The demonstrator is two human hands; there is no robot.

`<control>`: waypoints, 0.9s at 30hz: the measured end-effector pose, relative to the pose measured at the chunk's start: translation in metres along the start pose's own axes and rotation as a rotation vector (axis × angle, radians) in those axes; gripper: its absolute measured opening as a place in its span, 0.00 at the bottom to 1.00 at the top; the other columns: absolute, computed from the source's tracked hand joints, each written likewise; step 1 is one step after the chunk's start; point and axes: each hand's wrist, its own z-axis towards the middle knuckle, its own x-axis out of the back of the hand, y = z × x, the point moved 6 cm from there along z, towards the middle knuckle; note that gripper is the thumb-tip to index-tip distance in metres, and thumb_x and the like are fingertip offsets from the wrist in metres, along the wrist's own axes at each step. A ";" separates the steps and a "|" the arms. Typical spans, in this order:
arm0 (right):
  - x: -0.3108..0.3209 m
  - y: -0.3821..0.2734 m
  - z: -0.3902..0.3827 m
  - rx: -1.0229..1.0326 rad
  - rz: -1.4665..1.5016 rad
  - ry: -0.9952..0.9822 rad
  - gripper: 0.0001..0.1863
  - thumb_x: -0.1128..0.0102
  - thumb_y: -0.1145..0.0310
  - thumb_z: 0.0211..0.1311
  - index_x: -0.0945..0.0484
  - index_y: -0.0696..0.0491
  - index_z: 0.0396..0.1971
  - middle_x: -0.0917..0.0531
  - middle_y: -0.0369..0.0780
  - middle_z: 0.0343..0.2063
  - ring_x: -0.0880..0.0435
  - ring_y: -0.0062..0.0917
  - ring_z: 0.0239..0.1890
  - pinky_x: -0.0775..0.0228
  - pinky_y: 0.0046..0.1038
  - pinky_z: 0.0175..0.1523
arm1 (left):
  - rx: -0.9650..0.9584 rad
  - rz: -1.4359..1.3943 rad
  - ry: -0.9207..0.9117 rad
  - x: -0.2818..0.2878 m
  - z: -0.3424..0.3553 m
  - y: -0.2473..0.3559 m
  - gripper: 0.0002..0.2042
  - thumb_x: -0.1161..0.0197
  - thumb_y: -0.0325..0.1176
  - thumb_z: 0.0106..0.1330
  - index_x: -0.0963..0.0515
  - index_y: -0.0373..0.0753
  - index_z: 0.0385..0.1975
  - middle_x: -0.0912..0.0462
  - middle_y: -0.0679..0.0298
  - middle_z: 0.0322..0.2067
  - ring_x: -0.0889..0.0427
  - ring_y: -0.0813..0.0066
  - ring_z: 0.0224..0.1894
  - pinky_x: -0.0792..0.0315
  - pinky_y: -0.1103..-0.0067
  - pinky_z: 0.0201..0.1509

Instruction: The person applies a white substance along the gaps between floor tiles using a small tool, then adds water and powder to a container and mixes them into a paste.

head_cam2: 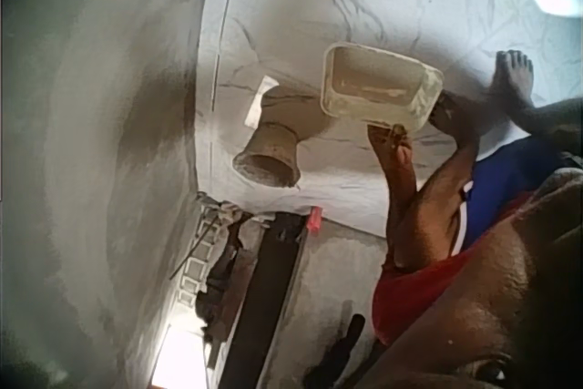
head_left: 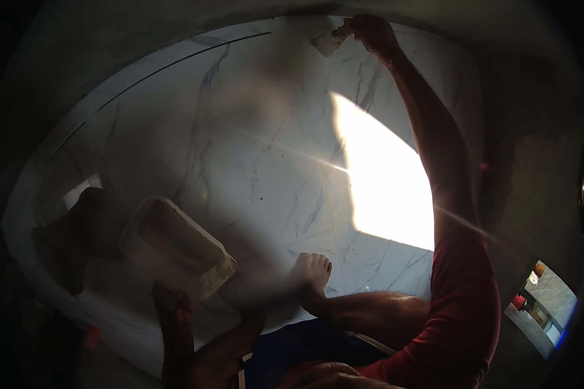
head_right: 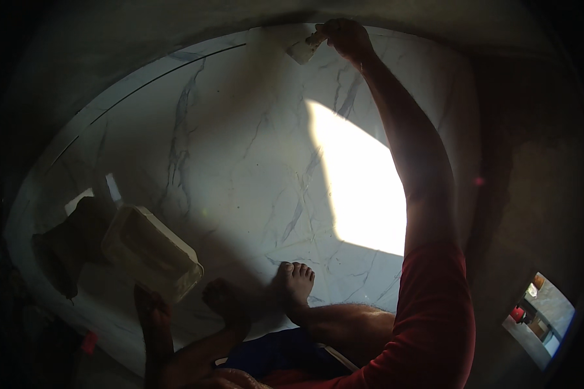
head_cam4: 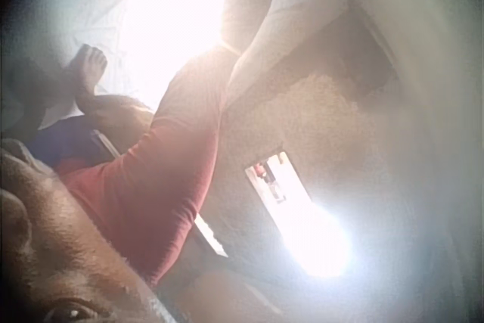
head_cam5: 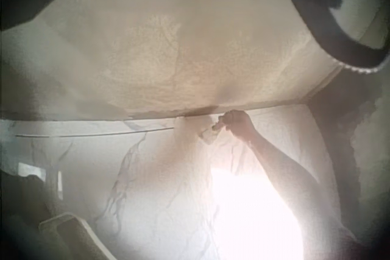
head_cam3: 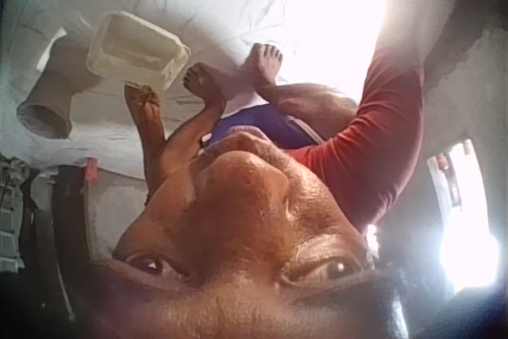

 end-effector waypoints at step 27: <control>0.060 0.011 -0.036 0.256 -0.627 0.531 0.15 0.40 0.53 0.66 0.20 0.51 0.32 0.13 0.39 0.37 0.12 0.40 0.34 0.20 0.39 0.38 | 0.032 0.022 -0.067 0.011 0.005 -0.003 0.39 0.31 0.22 0.56 0.41 0.37 0.69 0.27 0.58 0.59 0.24 0.66 0.60 0.20 0.74 0.60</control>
